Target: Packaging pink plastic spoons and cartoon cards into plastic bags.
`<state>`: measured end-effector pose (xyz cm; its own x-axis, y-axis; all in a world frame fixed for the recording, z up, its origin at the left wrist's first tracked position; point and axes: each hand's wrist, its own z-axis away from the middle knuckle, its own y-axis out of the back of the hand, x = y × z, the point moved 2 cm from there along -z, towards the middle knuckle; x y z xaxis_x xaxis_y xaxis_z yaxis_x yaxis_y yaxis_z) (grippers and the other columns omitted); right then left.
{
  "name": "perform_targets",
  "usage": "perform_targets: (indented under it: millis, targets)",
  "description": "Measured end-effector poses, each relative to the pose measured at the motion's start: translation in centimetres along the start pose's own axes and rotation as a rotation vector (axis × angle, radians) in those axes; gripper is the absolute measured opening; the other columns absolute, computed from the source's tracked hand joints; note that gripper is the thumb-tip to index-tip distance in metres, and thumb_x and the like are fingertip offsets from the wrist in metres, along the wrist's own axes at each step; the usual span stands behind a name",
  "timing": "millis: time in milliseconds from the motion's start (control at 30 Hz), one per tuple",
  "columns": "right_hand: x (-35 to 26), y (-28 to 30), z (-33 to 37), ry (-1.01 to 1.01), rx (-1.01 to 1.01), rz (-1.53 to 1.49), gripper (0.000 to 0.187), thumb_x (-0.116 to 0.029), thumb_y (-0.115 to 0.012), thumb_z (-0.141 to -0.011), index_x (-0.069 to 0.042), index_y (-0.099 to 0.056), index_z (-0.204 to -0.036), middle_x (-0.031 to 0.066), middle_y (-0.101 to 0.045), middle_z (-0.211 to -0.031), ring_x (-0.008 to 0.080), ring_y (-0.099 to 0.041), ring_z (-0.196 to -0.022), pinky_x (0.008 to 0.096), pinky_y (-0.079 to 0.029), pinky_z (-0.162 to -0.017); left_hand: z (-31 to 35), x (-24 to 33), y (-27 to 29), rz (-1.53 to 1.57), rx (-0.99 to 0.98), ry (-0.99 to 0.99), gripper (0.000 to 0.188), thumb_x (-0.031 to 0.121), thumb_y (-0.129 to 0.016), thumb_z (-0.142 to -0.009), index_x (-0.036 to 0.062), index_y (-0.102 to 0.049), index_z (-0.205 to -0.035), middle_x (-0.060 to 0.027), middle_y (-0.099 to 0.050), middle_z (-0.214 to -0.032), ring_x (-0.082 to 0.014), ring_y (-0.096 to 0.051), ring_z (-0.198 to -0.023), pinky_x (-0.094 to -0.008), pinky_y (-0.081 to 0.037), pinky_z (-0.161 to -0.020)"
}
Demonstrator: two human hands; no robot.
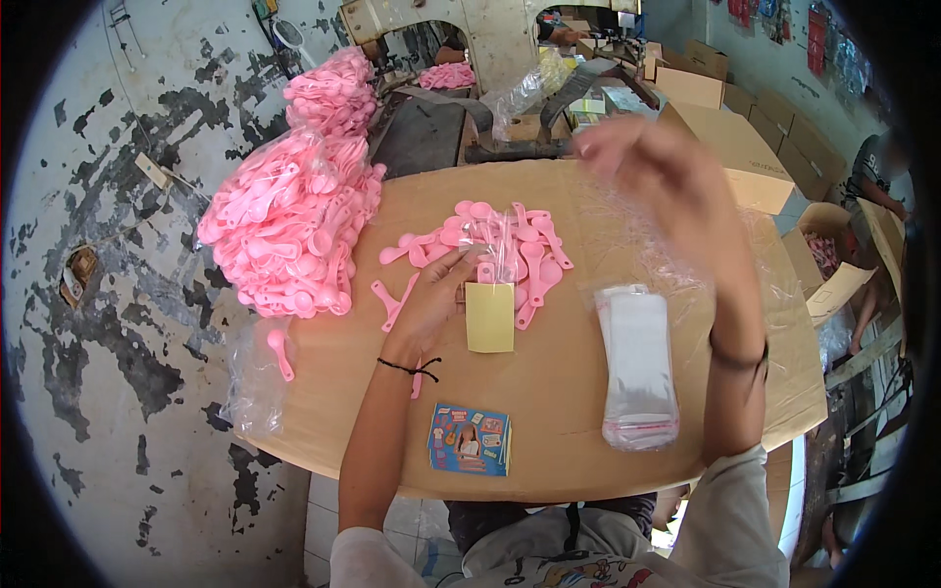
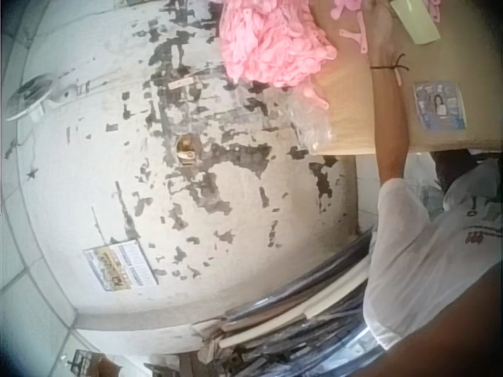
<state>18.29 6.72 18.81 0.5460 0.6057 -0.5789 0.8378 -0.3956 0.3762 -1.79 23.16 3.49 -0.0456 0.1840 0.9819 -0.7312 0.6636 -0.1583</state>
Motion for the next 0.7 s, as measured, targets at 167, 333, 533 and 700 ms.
perform_targets:
  millis: [167,333,533,700]
  targets:
    - [-10.4,-8.8,4.8,0.507,-0.535,-0.274,0.024,-0.019,-0.058,-0.085,-0.005,-0.064,-0.103,0.0051,-0.063,-0.093,0.0219,-0.062,-0.081,0.0332,-0.051,-0.070,-1.2,-0.5,-0.6,-0.088,-0.022,0.022,0.033,0.025,-0.052,-0.100,0.0048,-0.059,-0.124,-0.0018,-0.066,-0.105,-0.0094,-0.065,-0.086,-0.0270,-0.053,-0.078]
    - [-12.4,-11.3,7.3,0.574,-0.083,-0.325,0.021,-0.023,-0.060,-0.082,-0.011,-0.061,-0.100,0.0006,-0.047,-0.074,0.0143,-0.051,-0.064,0.0278,-0.042,-0.057,-0.8,0.6,-1.5,-0.139,-0.120,-0.006,0.033,0.024,-0.051,-0.100,0.0048,-0.058,-0.127,-0.0008,-0.065,-0.105,-0.0094,-0.065,-0.086,-0.0275,-0.055,-0.078]
    - [-12.6,-11.2,7.7,0.599,-0.153,-0.305,0.019,-0.020,-0.057,-0.084,-0.011,-0.060,-0.100,0.0002,-0.046,-0.073,0.0142,-0.049,-0.061,0.0276,-0.040,-0.056,-0.3,0.7,-1.8,-0.080,-0.080,-0.010,0.034,0.026,-0.050,-0.101,0.0055,-0.057,-0.127,-0.0039,-0.067,-0.107,-0.0129,-0.067,-0.093,-0.0288,-0.055,-0.080]
    - [-12.8,-11.2,8.0,0.628,-0.183,-0.292,0.021,-0.021,-0.057,-0.083,-0.012,-0.060,-0.102,-0.0002,-0.047,-0.073,0.0141,-0.049,-0.060,0.0277,-0.040,-0.056,-0.5,0.3,-1.6,-0.110,-0.119,-0.055,0.035,0.027,-0.048,-0.101,0.0047,-0.056,-0.127,-0.0107,-0.067,-0.114,-0.0166,-0.067,-0.098,-0.0310,-0.055,-0.083]
